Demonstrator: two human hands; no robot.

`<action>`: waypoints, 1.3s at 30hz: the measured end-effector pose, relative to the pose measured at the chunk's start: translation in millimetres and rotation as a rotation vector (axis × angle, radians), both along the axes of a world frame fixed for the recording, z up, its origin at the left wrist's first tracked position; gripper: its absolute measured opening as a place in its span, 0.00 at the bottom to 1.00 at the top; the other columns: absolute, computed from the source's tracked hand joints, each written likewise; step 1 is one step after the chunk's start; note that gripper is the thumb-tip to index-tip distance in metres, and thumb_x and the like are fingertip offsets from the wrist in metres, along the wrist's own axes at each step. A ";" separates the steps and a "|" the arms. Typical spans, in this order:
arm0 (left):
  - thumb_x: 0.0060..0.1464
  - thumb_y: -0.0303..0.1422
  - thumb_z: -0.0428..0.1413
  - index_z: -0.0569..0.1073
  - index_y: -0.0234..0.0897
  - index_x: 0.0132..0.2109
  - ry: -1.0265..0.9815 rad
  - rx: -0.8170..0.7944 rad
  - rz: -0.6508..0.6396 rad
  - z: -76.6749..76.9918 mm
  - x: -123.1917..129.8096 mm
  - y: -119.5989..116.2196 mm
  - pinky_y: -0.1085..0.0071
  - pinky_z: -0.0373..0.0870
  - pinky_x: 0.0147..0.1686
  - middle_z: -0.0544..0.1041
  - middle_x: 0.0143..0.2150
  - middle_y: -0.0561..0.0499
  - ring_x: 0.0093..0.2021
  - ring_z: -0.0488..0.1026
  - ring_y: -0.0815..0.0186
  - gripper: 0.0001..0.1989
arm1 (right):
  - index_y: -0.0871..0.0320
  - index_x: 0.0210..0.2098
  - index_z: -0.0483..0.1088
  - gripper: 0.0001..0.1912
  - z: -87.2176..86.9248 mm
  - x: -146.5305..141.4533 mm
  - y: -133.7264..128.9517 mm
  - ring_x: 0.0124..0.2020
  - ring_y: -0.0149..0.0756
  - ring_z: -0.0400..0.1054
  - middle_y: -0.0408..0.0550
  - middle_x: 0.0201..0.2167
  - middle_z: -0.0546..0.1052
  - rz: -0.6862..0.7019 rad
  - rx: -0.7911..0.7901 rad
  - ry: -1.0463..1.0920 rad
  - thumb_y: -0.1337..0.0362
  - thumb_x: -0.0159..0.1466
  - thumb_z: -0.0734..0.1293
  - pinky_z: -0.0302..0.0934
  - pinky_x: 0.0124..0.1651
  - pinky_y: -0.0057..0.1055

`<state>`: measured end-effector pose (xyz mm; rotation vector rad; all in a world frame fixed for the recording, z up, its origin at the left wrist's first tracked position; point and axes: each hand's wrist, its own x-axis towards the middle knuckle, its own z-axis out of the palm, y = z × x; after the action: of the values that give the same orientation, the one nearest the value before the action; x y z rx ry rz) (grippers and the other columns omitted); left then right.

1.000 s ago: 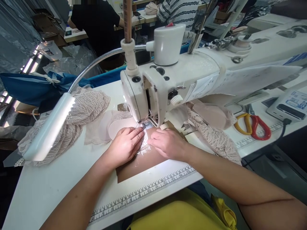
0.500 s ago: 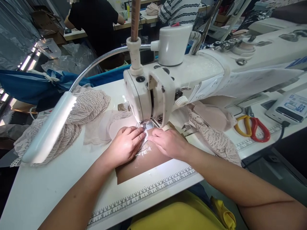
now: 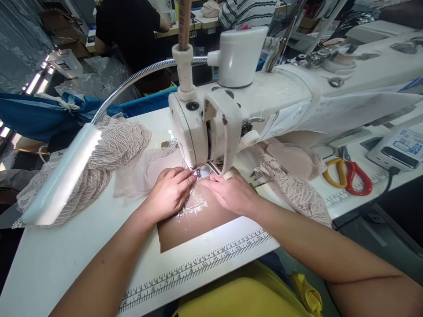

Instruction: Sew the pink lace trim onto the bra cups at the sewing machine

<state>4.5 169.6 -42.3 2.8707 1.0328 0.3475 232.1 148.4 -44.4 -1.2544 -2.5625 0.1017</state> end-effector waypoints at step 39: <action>0.64 0.38 0.46 0.69 0.33 0.59 0.107 -0.049 0.073 14.3 20.5 -36.2 0.56 0.68 0.45 0.67 0.61 0.40 0.46 0.66 0.54 0.21 | 0.57 0.40 0.75 0.15 3.5 4.9 -2.7 0.29 0.34 0.64 0.45 0.30 0.77 0.034 0.014 0.158 0.72 0.62 0.59 0.54 0.35 0.30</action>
<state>25.0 133.4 -28.1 2.8407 1.1492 0.1724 237.0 145.7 -40.9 -1.1493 -2.4460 0.1819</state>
